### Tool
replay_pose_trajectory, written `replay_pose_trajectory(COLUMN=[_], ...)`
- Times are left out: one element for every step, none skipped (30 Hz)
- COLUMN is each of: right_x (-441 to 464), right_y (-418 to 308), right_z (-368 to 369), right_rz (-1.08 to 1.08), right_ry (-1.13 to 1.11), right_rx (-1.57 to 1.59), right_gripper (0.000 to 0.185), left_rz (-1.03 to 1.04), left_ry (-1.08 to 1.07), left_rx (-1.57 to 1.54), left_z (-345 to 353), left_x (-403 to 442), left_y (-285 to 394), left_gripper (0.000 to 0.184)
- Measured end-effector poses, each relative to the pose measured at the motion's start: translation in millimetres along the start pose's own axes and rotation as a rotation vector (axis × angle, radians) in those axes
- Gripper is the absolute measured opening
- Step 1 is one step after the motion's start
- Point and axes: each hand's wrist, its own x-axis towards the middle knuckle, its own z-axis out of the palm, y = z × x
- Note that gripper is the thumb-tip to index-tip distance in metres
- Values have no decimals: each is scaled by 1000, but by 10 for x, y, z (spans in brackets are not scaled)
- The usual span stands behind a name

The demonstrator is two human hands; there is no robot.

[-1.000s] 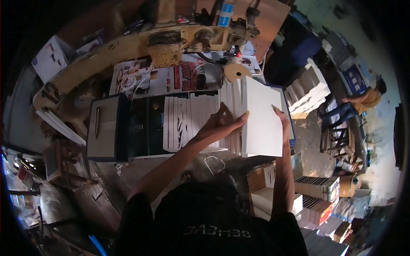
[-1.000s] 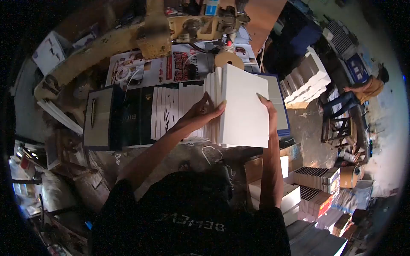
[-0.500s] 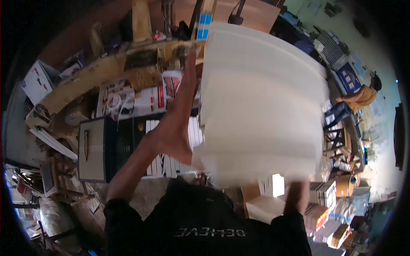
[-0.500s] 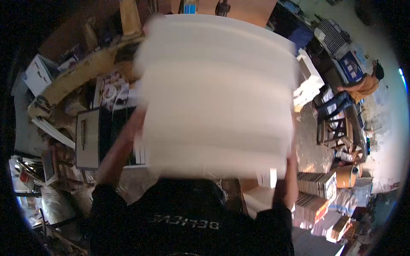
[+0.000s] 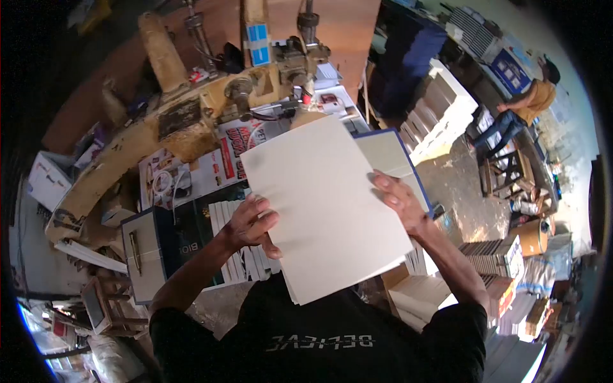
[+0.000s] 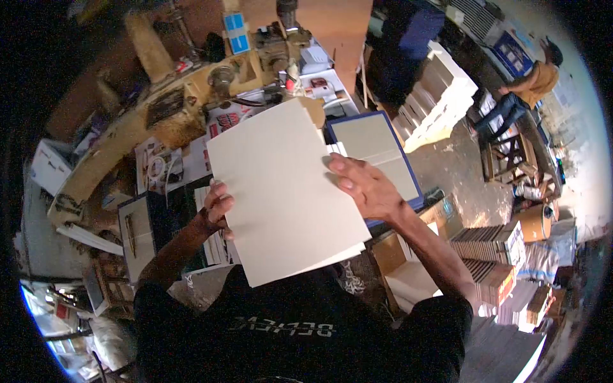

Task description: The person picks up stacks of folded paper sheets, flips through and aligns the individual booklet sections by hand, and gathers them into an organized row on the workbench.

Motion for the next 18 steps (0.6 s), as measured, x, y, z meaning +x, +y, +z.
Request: replay_pose_trajectory(right_x=[-32, -63, -95, -105, -105, -80, -75, -115, -157, -247, -237, -354, -412, -431, -370, -288, -213, -184], right_y=[20, 38, 134, 212, 254, 247, 172, 147, 121, 136, 154, 190, 282, 355, 252, 84, -13, -143], right_z=[45, 89, 157, 199, 170, 137, 58, 59, 61, 70, -21, -112, -116, -105, -124, -120, -47, 27], right_rz=[-36, -71, -160, -253, -312, -370, -133, -76, -15, -147, 10, 177, 328, 474, 597, 721, 756, 956], right_ry=[6, 13, 40, 65, 62, 59, -34, 5, 35, 190, 153, 126, 201, 272, 237, 201, 113, 163], right_rx=[-44, -88, -187, -288, -274, -261, -135, -282, -428, -849, -923, -583, -214, 152, 415, 684, 517, 255], right_gripper=[37, 37, 37, 37, 37, 38, 44, 52, 60, 67, 79, 76, 69, 64, 62, 64, 73, 68], left_rz=[57, 113, 67, 23, 0, -22, -94, -136, -181, -178, -269, -360, -438, -513, -523, -772, -1016, -1089], left_ry=[7, 16, -18, -51, -70, -90, -177, -227, -275, -462, -488, -509, -586, -657, -663, -628, -575, -416], left_rx=[50, 100, 9, -78, -31, 15, -61, -105, -147, -9, -36, -60, -44, -29, -32, -226, -417, -660], left_z=[30, 60, 68, 68, 50, 27, 8, -31, -76, -150, -200, -252, -344, -407, -408, -386, -327, -192], left_x=[-22, -42, -80, -121, -195, -226, -263, -312, -296, -293, -284, -240, -139, -34, 58, 151, 210, 121], left_y=[10, 21, 17, 2, 22, 44, 49, 55, 63, 85, 118, 150, 195, 240, 314, 406, 482, 590], left_gripper=[72, 72, 68, 65, 65, 66, 63, 62, 61, 60, 59, 59, 61, 63, 63, 66, 70, 79])
